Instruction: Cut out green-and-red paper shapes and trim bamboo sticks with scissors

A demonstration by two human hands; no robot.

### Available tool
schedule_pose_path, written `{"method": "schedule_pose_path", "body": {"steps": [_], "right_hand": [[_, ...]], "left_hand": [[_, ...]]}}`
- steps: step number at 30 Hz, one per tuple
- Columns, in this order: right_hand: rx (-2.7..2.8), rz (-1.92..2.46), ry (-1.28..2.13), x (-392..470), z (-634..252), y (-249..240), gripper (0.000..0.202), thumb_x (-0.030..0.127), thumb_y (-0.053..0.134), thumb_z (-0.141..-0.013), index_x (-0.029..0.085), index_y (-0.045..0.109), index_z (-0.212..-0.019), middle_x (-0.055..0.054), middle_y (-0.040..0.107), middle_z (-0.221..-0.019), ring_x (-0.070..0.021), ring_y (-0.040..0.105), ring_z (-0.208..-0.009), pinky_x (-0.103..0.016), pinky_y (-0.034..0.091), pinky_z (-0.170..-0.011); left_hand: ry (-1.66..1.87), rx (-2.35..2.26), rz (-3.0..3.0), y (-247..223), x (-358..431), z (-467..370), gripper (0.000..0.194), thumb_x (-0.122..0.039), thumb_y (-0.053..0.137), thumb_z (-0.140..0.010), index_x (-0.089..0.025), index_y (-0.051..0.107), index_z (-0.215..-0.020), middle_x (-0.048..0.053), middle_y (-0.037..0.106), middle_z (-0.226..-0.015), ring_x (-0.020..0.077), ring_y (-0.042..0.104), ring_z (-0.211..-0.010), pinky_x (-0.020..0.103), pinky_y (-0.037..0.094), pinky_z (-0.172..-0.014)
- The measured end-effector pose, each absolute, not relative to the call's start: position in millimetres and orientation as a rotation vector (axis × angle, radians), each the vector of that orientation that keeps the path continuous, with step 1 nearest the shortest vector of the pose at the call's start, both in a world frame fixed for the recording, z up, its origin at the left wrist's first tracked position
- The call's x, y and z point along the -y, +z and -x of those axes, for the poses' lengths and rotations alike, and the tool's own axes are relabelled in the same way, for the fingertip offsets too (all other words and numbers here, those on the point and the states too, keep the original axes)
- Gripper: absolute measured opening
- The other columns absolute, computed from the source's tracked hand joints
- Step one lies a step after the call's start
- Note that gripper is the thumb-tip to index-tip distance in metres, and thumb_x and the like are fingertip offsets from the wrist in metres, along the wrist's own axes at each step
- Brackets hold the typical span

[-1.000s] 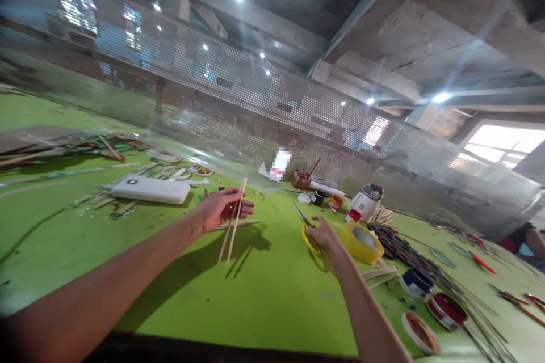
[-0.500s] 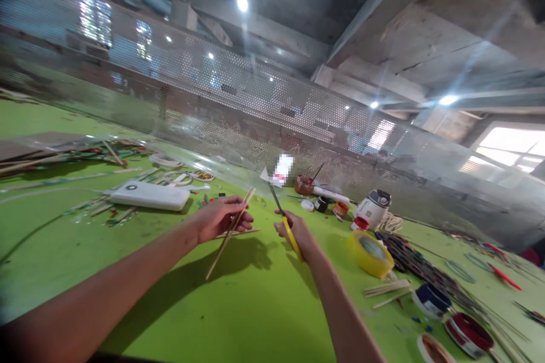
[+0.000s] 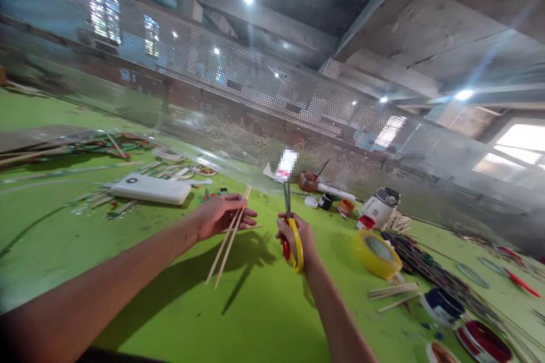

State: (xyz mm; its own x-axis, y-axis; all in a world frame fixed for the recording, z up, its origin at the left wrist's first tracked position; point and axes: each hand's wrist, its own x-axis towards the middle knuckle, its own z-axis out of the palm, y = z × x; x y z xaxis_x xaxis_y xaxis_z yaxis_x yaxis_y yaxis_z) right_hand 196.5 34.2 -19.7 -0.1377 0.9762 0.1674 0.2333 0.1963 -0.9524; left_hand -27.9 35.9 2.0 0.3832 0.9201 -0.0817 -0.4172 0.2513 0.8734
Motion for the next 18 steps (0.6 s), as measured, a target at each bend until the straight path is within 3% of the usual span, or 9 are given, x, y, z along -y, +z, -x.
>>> {"method": "schedule_pose_path", "body": {"steps": [5, 10, 15, 18], "right_hand": [[1.637, 1.287, 0.782, -33, -194, -21, 0.047, 0.053, 0.059, -0.074, 0.012, 0.058, -0.097, 0.001, 0.055, -0.057, -0.0141, 0.052, -0.05, -0.025, 0.041, -0.049], [1.876, 1.799, 0.22, -46, -212, -23, 0.037, 0.043, 0.057, -0.077, 0.018, 0.062, -0.105, -0.007, 0.067, -0.08, -0.0205, 0.06, -0.071, -0.028, 0.041, -0.061], [1.984, 2.042, 0.143, -51, -229, -30, 0.035, 0.03, 0.058, -0.074, 0.018, 0.065, -0.106, -0.014, 0.068, -0.095, -0.0274, 0.062, -0.085, -0.032, 0.041, -0.067], [1.992, 2.05, 0.043, -47, -226, -24, 0.039, 0.033, 0.059, -0.074, 0.016, 0.064, -0.109, -0.017, 0.066, -0.1, -0.0318, 0.056, -0.098, -0.035, 0.04, -0.073]], "left_hand": [[1.015, -0.724, -0.859, 3, -36, 25, 0.012, -0.013, 0.057, -0.081, -0.014, 0.046, -0.087, 0.015, 0.07, -0.084, 0.0243, 0.069, -0.075, 0.034, 0.056, -0.069], [1.02, -0.75, -0.863, 3, -36, 25, 0.007, -0.013, 0.054, -0.083, -0.013, 0.048, -0.086, 0.017, 0.07, -0.085, 0.0252, 0.069, -0.076, 0.033, 0.056, -0.068], [1.02, -0.727, -0.891, 2, -33, 23, 0.009, -0.013, 0.054, -0.082, -0.012, 0.048, -0.089, 0.016, 0.07, -0.084, 0.0256, 0.068, -0.078, 0.034, 0.055, -0.07], [1.02, -0.711, -0.895, 2, -33, 22, 0.009, -0.012, 0.054, -0.082, -0.013, 0.047, -0.088, 0.018, 0.07, -0.086, 0.0258, 0.068, -0.079, 0.035, 0.054, -0.072]]}}
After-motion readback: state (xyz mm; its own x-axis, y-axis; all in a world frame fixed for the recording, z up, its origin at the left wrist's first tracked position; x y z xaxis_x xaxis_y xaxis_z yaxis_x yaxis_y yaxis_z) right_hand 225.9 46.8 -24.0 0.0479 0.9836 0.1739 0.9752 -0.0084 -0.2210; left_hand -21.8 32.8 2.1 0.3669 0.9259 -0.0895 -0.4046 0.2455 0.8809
